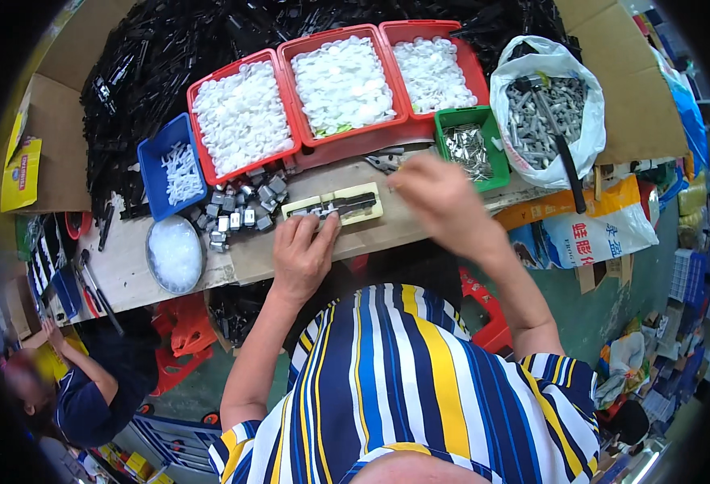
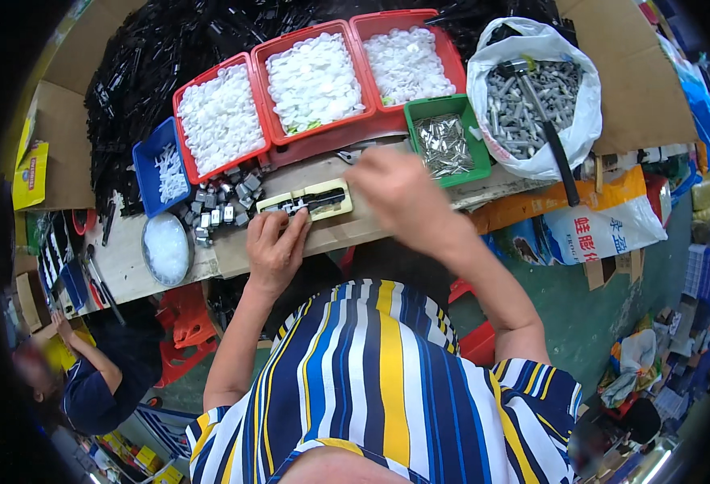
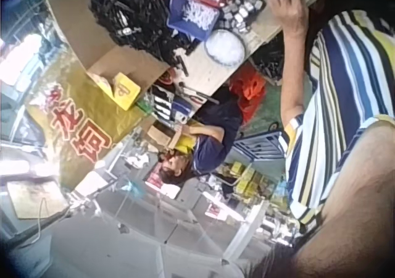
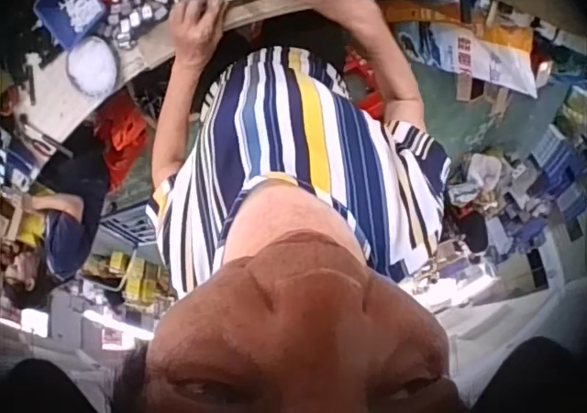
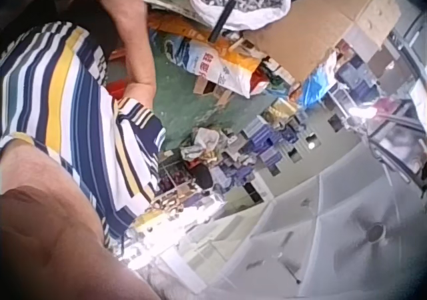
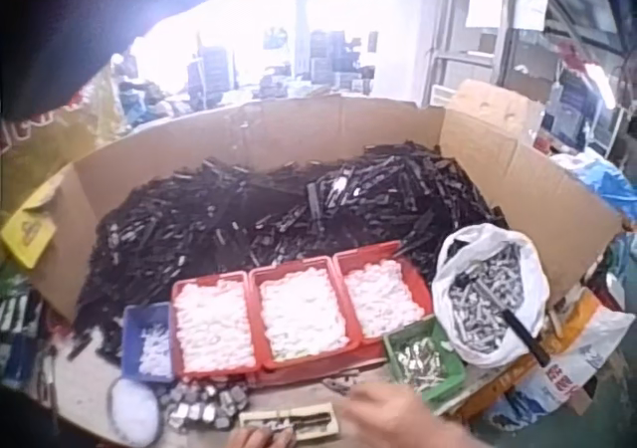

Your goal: The person assembles small metal hardware components using a wooden jig and pliers. They repeatedly pick up metal pieces, place them into the jig, and use pliers to secure or shape them. The workspace contains bins of white plastic parts and loose metal hardware.

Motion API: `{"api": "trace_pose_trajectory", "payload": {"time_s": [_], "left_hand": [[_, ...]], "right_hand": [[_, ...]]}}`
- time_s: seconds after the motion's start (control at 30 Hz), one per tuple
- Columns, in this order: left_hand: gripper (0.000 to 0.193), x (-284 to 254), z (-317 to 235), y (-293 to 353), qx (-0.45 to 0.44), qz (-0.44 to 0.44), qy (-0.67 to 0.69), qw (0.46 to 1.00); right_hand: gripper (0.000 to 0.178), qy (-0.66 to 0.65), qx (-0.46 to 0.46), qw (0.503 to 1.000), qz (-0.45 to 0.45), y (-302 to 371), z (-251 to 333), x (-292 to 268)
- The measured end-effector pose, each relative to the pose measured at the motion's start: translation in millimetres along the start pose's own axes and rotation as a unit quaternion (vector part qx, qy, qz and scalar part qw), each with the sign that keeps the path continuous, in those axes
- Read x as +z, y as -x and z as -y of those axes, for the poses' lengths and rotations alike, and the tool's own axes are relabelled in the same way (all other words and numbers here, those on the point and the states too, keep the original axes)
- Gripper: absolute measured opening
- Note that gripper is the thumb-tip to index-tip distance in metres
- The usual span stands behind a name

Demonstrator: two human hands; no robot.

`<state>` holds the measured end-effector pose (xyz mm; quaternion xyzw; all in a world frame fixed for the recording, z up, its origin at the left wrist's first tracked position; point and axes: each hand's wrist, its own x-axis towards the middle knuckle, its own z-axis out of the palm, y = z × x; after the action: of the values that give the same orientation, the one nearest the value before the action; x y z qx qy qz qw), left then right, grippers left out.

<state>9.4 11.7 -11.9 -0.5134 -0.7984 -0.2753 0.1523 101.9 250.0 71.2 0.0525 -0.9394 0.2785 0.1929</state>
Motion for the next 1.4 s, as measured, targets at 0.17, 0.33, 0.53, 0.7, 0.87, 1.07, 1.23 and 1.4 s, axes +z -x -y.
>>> {"api": "trace_pose_trajectory", "payload": {"time_s": [0.17, 0.33, 0.53, 0.7, 0.87, 1.07, 1.23, 1.4], "left_hand": [[0.031, -4.9, -3.2, -1.7, -0.017, 0.005, 0.037, 0.999], [0.029, -14.8, 0.5, 1.7, -0.029, -0.015, 0.127, 0.991], [0.024, -55.5, 37.4, -12.4, -0.087, -0.091, 0.068, 0.990], [0.006, -86.8, 116.8, -25.2, -0.209, -0.107, -0.043, 0.971], [0.012, -89.1, 188.3, -37.7, -0.206, -0.021, -0.102, 0.973], [0.017, -75.4, 205.1, -58.7, -0.248, 0.107, -0.059, 0.961], [0.013, -82.9, 210.4, -58.3, -0.216, 0.039, -0.015, 0.976], [0.016, -104.2, 201.0, -45.2, -0.362, -0.041, 0.200, 0.910]], "right_hand": [[0.012, 0.208, 0.197, 0.955, -0.072, 22.8, -66.5, -75.8], [0.022, 0.228, 0.303, 0.925, -0.012, 52.9, -126.0, -95.6], [0.026, 0.121, 0.318, 0.940, -0.016, 51.5, -150.7, -103.2], [0.034, 0.059, 0.294, 0.947, -0.114, 59.4, -159.3, -107.1], [0.037, 0.018, 0.299, 0.945, -0.130, 66.0, -158.7, -106.2], [0.039, 0.009, 0.305, 0.943, -0.130, 60.7, -140.9, -104.7], [0.038, 0.020, 0.291, 0.947, -0.132, 57.0, -136.2, -103.7], [0.036, -0.014, 0.293, 0.947, -0.129, 48.9, -128.7, -94.3]]}}
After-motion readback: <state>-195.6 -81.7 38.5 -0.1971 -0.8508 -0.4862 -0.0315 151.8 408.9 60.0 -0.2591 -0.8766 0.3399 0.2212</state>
